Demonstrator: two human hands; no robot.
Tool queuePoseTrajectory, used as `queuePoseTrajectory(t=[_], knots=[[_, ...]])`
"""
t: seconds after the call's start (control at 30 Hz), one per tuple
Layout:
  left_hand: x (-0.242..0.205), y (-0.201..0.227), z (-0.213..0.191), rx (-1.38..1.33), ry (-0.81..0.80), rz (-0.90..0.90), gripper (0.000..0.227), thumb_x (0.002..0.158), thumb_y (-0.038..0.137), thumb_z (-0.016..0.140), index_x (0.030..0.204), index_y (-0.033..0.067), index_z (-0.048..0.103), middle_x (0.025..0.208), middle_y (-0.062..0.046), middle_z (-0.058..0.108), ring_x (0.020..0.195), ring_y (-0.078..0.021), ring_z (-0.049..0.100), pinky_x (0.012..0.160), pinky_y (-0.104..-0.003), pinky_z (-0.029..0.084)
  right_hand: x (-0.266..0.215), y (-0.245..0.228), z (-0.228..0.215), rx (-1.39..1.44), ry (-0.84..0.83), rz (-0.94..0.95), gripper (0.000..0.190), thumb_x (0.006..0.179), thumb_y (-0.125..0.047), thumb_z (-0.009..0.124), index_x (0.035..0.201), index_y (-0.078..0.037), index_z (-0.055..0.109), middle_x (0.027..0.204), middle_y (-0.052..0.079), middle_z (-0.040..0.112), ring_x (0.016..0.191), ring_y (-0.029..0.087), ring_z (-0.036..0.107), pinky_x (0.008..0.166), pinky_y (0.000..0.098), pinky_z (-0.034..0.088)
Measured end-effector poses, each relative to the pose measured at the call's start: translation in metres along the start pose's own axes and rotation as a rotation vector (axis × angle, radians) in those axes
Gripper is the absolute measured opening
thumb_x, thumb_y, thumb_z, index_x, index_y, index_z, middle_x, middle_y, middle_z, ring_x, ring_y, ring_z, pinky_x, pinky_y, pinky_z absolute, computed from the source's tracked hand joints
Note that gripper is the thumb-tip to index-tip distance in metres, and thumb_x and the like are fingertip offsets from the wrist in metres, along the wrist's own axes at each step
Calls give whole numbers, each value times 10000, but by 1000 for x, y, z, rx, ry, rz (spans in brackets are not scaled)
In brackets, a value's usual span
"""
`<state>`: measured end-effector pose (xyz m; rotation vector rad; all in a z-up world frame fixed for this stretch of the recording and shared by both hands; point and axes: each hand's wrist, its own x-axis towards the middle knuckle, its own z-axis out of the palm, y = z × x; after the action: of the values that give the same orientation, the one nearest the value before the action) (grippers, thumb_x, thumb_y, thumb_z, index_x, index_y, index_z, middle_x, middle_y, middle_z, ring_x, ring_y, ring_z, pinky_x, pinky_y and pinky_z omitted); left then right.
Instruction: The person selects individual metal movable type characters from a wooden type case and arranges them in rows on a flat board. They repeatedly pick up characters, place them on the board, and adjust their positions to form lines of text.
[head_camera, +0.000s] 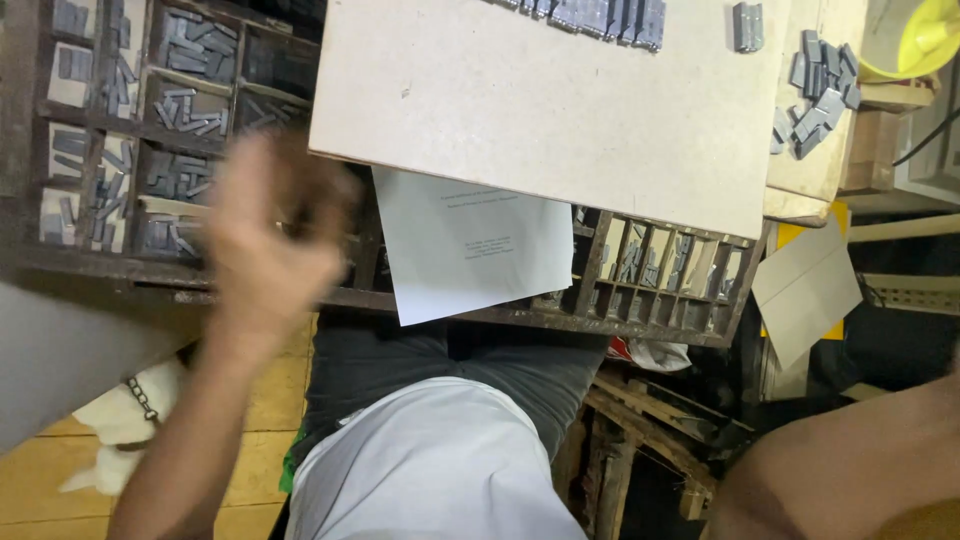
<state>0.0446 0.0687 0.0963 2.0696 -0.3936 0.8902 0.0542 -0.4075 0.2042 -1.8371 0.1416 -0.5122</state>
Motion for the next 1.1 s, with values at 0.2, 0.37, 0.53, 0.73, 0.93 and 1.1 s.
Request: queuePoseTrajectory(t=[0.2,0.37,0.53,0.73,0.93,1.1], knots=[[-87,22,51,416,-491,7,683,1005,614,571,1493,137,557,1588,-127,493,1459,-396,460,1117,-698,402,-65,61,28,78,38,67,28,1115,-178,644,1121,-152,653,878,-34,662,699,66,627,624,179,543],[-70,10,40,495,-552,72,565,1070,537,471,1489,188,621,1615,-92,484,1455,-490,433,1118,-735,370,-106,137,53,-61,74,242,149,1110,-29,565,1036,-91,679,833,-27,639,717,38,599,621,110,517],[-62,-1,38,384,-559,55,668,1080,592,419,1625,208,388,1624,-144,483,1501,-453,412,1172,-712,334,-126,172,62,-381,94,-113,166,1107,-98,609,1175,6,718,888,98,695,742,153,647,623,262,530],[-119,-64,36,286,-27,-1,351,951,122,781,1293,45,774,1284,-161,706,1239,-391,644,1115,-516,462,-121,182,61,-293,143,-130,103,1073,-19,689,1136,51,731,786,180,686,656,188,658,646,317,539],[-140,-51,30,270,96,81,179,787,163,955,761,196,781,808,25,729,706,-209,680,719,-364,549,-119,189,64,-369,140,-193,89,1062,-1,693,1118,33,752,856,191,705,759,214,667,735,374,541],[-128,-3,26,194,98,165,293,878,113,801,648,111,621,705,-34,659,612,-220,566,619,-382,422,-125,193,57,-518,63,-196,132,1143,-43,656,1196,30,753,1084,141,731,977,204,660,886,331,528]])
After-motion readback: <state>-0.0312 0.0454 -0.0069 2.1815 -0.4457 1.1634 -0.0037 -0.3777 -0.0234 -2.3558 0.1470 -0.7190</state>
